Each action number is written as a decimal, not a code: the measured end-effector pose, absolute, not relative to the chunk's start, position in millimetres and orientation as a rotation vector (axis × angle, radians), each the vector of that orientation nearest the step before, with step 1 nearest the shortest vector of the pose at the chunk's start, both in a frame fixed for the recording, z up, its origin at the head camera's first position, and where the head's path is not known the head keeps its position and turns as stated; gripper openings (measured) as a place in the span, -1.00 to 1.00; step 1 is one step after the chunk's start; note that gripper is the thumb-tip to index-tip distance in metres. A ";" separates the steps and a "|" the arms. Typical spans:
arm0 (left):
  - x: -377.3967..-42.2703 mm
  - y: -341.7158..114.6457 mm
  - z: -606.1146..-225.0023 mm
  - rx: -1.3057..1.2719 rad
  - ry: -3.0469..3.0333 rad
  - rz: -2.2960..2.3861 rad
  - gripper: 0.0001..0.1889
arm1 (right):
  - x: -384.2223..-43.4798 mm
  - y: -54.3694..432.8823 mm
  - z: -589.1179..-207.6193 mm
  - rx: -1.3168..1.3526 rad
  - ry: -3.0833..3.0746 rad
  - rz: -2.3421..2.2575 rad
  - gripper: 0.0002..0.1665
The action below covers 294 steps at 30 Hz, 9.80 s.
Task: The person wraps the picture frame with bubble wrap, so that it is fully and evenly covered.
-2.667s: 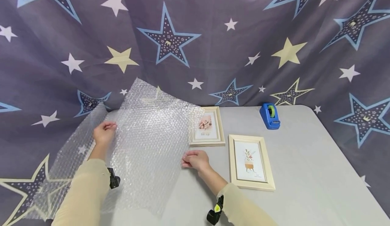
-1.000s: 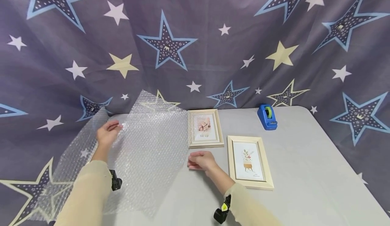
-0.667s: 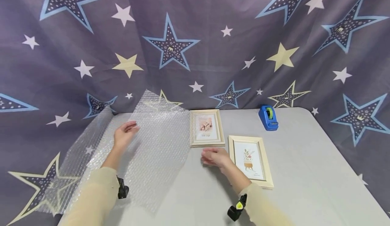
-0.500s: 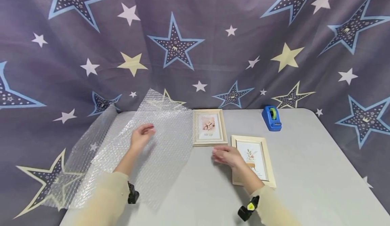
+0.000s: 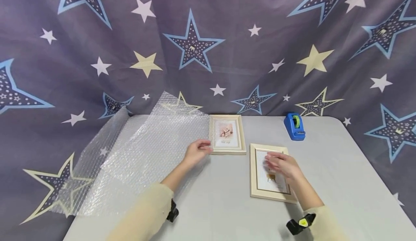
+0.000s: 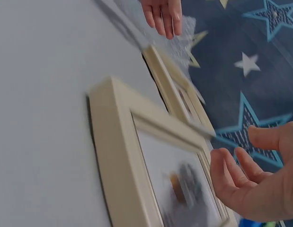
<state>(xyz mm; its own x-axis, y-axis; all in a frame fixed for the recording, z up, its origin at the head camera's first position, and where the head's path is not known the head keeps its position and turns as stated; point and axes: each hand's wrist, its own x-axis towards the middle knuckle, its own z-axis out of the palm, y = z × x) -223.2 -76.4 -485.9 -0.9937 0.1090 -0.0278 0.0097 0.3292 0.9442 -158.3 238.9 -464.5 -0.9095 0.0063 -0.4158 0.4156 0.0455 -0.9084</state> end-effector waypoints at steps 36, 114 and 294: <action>-186.7 55.5 -500.9 0.497 2.448 1.305 -0.71 | -141.8 308.8 -493.1 0.653 2.511 -1.416 -0.42; -221.2 -81.5 -470.2 -0.198 1.792 2.037 -0.51 | -189.6 196.1 -454.3 0.464 1.800 -2.097 -0.23; -155.8 -294.1 -470.4 0.309 2.766 0.901 -0.64 | -182.5 22.4 -486.3 -0.537 2.430 -1.331 -0.68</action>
